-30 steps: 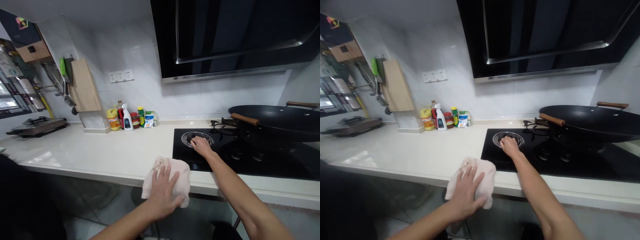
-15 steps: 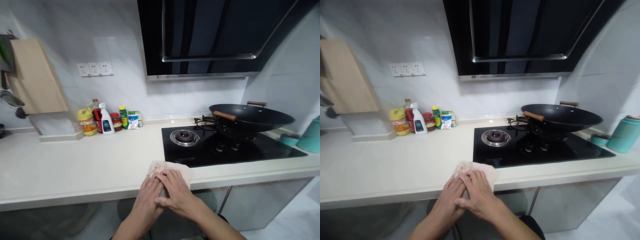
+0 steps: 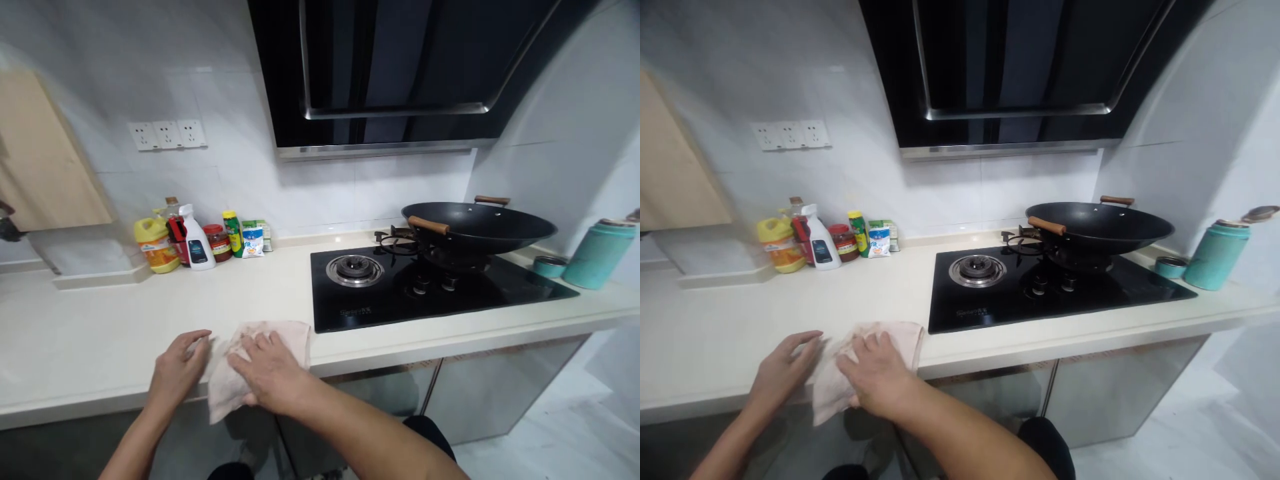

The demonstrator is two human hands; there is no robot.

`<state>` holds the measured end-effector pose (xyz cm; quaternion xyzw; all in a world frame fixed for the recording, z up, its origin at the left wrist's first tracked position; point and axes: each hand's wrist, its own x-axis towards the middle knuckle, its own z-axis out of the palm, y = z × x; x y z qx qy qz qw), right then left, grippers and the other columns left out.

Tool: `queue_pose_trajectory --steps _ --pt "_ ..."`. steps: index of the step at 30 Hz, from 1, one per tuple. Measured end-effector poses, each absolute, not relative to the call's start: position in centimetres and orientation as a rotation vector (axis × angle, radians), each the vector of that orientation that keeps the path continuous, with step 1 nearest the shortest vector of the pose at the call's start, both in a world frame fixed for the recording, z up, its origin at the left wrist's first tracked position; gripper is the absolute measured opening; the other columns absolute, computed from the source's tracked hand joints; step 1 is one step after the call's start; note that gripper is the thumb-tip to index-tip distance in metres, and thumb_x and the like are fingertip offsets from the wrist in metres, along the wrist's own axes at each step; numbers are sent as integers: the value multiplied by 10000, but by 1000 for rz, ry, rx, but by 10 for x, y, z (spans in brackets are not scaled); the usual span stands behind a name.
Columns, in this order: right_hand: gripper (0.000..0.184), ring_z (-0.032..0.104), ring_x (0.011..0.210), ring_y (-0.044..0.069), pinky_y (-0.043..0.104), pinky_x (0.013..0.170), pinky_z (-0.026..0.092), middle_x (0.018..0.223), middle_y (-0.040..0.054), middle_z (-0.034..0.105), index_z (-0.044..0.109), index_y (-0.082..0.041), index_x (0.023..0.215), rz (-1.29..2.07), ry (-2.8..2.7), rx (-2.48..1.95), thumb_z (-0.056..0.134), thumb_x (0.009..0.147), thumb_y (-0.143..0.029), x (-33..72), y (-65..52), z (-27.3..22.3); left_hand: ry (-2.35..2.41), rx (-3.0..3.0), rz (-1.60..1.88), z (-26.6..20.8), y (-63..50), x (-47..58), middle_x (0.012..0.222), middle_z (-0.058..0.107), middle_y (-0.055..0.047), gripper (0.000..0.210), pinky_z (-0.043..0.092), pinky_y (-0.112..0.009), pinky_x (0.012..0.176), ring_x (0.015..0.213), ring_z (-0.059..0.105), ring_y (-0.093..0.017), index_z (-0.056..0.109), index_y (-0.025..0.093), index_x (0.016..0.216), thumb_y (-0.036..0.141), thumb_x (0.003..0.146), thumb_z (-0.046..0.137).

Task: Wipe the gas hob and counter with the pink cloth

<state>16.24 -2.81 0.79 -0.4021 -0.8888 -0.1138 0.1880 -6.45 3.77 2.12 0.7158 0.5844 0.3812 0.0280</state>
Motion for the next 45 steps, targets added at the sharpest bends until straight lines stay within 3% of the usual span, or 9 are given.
queue_pose_trajectory --steps 5,10,14,23,27,32,35,39,45 --pt "725 424 1359 340 475 1076 373 1502 145 459 427 -235 1431 -317 -2411 -1176 753 831 -478 213 -50 2 2168 2130 796 24 42 -58 1217 724 -125 456 493 -422 949 1117 656 -315 740 163 1101 443 921 428" --pt "800 423 1364 325 461 1086 343 1458 154 494 465 -254 1434 -324 -2275 -1302 822 761 -497 301 -79 -14 2274 2120 593 25 42 -55 1303 697 -94 508 466 -411 969 1194 622 -320 734 203 1179 509 938 408" --pt "747 490 1257 341 474 1021 366 1350 158 564 558 -263 1374 -416 -2091 -1525 823 736 -548 388 -105 -30 2328 2070 544 25 46 -54 1348 671 -110 548 461 -423 979 1227 604 -332 718 196 1226 536 940 397" --pt "465 529 1197 315 458 1033 363 1274 120 626 682 -242 1211 -477 -1696 -2002 528 911 -563 594 -154 -49 2340 1998 500 33 45 -48 1394 634 -130 580 468 -460 976 1246 587 -369 713 190 1243 560 934 390" --pt "521 550 1184 315 455 1017 393 1242 137 635 691 -204 1175 -454 -1348 -2210 391 938 -558 644 -155 -47 2342 2000 524 33 43 -47 1373 649 -137 594 483 -447 942 1214 606 -369 713 181 1246 573 927 400" --pt "588 499 1235 353 558 1020 359 1305 136 554 609 -254 1302 -435 -1228 -2378 374 926 -640 611 -149 -42 2323 2033 574 28 42 -46 1349 669 -112 548 473 -423 943 1206 607 -344 731 199 1211 539 932 403" --pt "538 500 1189 335 529 1008 356 1278 136 549 603 -239 1304 -514 -1403 -2306 433 935 -592 549 -145 -42 2316 2057 609 24 42 -47 1346 671 -102 534 460 -433 957 1207 597 -341 735 208 1199 525 944 389" --pt "431 504 1054 311 474 912 374 1176 135 581 642 -208 1200 -583 -1595 -2122 521 935 -526 459 -132 -36 2310 2085 592 21 43 -49 1355 664 -99 529 448 -432 965 1209 586 -340 735 209 1193 528 945 392" --pt "208 499 926 240 379 818 362 989 64 611 617 -230 1009 -354 -1936 -1644 535 977 -419 383 -100 -8 2253 2134 591 21 42 -53 1352 666 -92 515 443 -419 959 1206 581 -329 731 204 1183 521 939 408"
